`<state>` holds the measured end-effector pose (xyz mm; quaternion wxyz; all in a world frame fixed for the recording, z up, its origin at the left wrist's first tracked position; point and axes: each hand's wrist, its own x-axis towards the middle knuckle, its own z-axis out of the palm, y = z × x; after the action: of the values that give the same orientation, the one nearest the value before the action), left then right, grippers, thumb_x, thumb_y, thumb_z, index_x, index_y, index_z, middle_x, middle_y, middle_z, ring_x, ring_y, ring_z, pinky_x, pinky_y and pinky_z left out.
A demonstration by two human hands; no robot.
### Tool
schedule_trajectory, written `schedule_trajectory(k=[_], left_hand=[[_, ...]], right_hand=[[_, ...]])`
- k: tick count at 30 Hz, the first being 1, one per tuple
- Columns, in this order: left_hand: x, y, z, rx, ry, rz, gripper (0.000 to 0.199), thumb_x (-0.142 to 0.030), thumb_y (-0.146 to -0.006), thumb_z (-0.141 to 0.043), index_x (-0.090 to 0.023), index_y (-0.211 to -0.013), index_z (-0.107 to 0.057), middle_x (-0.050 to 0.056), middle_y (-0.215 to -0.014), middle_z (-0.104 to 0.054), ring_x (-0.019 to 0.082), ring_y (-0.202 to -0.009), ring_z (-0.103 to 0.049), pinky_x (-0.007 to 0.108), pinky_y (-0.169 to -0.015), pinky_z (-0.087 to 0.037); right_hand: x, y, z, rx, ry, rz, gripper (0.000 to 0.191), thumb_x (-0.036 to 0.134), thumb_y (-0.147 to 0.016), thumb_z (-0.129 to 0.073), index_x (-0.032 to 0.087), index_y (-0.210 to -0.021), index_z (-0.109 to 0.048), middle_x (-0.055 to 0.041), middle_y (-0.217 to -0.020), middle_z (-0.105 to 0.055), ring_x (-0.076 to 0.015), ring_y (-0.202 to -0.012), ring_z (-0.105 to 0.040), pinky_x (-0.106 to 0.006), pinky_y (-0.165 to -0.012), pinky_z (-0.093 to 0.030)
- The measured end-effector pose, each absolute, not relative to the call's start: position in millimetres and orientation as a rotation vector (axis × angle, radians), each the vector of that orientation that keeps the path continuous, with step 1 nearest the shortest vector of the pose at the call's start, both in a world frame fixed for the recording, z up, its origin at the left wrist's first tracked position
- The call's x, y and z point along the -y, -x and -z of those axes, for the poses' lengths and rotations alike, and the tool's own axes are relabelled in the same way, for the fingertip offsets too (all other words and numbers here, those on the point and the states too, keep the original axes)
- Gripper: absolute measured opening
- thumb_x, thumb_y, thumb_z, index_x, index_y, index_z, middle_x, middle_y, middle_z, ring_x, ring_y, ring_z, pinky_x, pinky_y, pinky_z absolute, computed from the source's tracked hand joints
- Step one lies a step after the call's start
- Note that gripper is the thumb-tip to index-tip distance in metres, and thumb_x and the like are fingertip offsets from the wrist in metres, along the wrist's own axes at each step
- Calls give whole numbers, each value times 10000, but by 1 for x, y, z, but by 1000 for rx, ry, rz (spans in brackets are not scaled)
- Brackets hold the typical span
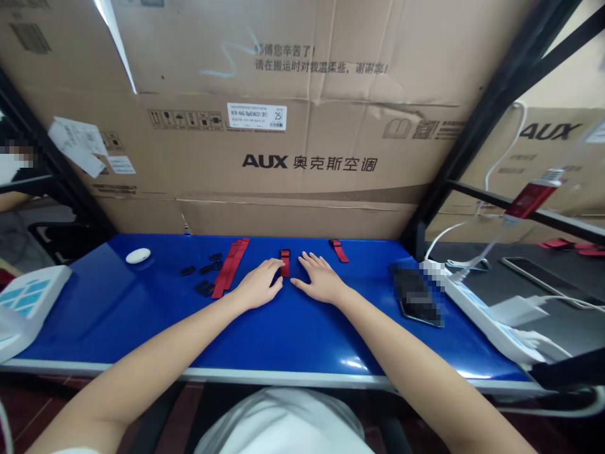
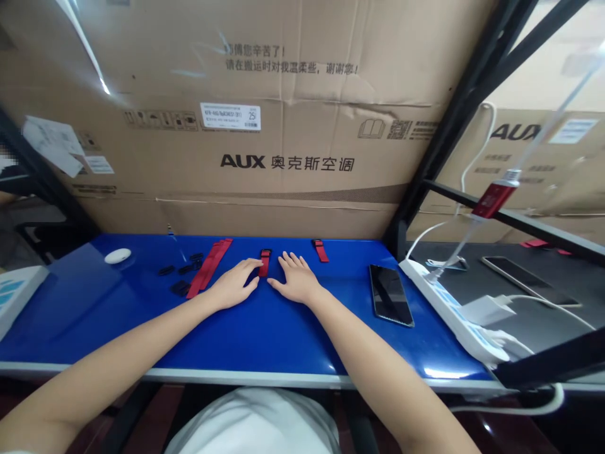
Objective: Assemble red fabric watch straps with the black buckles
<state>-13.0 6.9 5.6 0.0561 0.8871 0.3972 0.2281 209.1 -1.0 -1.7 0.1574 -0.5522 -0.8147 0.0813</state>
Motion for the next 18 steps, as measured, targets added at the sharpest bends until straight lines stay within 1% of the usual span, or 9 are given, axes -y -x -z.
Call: schedule_trajectory(k=[2,4,7,11,18], left_hand=[[-7,17,-4,-1354,-2662,-612,515,-395,-937,-431,-137,-1381,-477,146,-1471,-450,281,-1374,-397,425,-1141,-305],[-10,21,-1,-1469,-2616,-498,627,-491,-923,-434,-117,-1425,-431,163,-1539,-343,305,-1436,-288,443,-1172,-236],[-14,24,3,-1506,-2598,-377,718,-585,-915,-390,-125,-1465,-383,155,-1576,-252,304,-1464,-206,448,-1187,-173],[-16,25,5,-1512,-2611,-331,749,-629,-918,-332,-142,-1487,-357,136,-1586,-225,297,-1474,-169,448,-1189,-143],[-17,27,7,-1504,-2614,-356,735,-636,-920,-328,-167,-1486,-365,124,-1586,-229,301,-1471,-181,455,-1184,-153]], right_hand=[[2,-205,0,2336,1584,-228,888,742,-860,-323,142,-1514,-297,-111,-1598,-202,-279,-1488,-137,-419,-1203,-91],[3,-201,0,2342,1599,-230,896,750,-858,-312,140,-1514,-295,-111,-1600,-194,-281,-1490,-126,-422,-1204,-81],[3,-199,1,2335,1645,-232,900,764,-855,-279,155,-1518,-290,-101,-1605,-177,-291,-1492,-104,-437,-1203,-55],[2,-199,1,2339,1661,-239,885,760,-863,-257,173,-1525,-271,-89,-1609,-162,-292,-1493,-97,-447,-1202,-49],[1,-199,1,2348,1677,-243,876,755,-867,-252,179,-1528,-264,-85,-1611,-152,-291,-1493,-98,-449,-1200,-63]])
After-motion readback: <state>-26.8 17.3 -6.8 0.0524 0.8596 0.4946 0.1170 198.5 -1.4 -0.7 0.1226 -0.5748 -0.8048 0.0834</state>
